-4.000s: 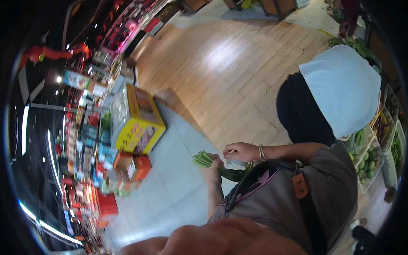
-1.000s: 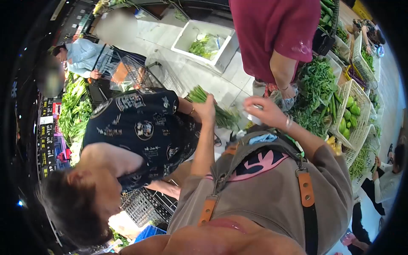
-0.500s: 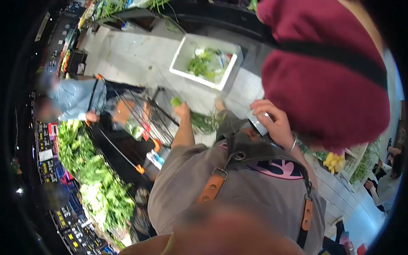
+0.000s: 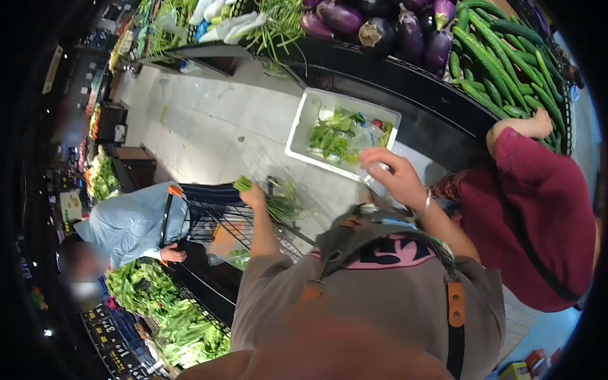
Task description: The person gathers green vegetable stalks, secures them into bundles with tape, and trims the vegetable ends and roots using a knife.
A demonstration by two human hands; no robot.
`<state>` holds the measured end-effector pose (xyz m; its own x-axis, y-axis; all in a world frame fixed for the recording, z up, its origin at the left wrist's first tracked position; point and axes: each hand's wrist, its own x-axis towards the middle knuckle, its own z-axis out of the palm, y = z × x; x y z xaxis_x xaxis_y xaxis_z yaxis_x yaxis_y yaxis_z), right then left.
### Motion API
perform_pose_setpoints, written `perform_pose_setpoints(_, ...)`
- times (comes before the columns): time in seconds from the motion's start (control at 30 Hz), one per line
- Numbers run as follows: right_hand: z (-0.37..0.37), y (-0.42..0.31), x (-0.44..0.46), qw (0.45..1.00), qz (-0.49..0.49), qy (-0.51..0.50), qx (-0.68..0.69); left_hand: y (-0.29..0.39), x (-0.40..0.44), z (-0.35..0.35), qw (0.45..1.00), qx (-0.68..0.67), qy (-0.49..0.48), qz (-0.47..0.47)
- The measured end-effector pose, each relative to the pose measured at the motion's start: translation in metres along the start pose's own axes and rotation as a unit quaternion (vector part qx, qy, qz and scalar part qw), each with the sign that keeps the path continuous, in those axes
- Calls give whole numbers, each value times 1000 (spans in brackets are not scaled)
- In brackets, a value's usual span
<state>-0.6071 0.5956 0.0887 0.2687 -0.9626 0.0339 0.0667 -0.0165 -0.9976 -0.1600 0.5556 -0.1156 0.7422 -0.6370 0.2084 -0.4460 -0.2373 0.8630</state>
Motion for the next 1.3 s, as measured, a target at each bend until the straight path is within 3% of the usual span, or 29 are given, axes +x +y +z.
perform_pose_setpoints(0.07,4,9,34,999,0,-30,20,32,14,-7,995,-25,-20,-95)
perform_pose_setpoints(0.17,22,19,85,995,-28,-97,-23,71,24,-12,993,-72,-21,-91)
perform_pose_setpoints(0.27,45,3,148,984,-74,-130,-91,47,61,-1,983,-149,-5,-103)
perform_pose_setpoints(0.33,59,-7,205,951,-163,-137,-223,28,102,6,982,-147,-3,-115)
perform_pose_setpoints(0.47,84,-3,344,897,-211,39,-387,-16,223,41,980,-152,-26,-125)
perform_pose_setpoints(0.57,84,19,456,816,-191,156,-523,-8,310,69,979,-156,-58,-116)
perform_pose_setpoints(0.7,75,42,568,742,-107,208,-629,-11,406,81,978,-155,-105,-97)
perform_pose_setpoints(0.77,87,38,597,592,4,224,-774,-15,442,85,980,-153,-98,-86)
perform_pose_setpoints(0.8,92,38,610,587,7,224,-778,-18,454,86,983,-147,-83,-76)
perform_pose_setpoints(0.9,113,41,648,575,5,95,-813,-16,478,77,980,-141,-84,-112)
perform_pose_setpoints(1.07,131,64,692,586,38,79,-806,-44,509,89,984,-128,-87,-84)
perform_pose_setpoints(1.1,133,74,696,611,48,91,-785,-43,514,96,981,-144,-84,-99)
perform_pose_setpoints(1.13,131,80,704,629,55,102,-769,-41,523,103,980,-144,-95,-96)
perform_pose_setpoints(1.2,131,82,721,659,85,77,-743,-50,550,125,966,-106,-158,-176)
perform_pose_setpoints(1.3,124,103,742,685,97,78,-718,-58,587,189,960,13,-251,-124)
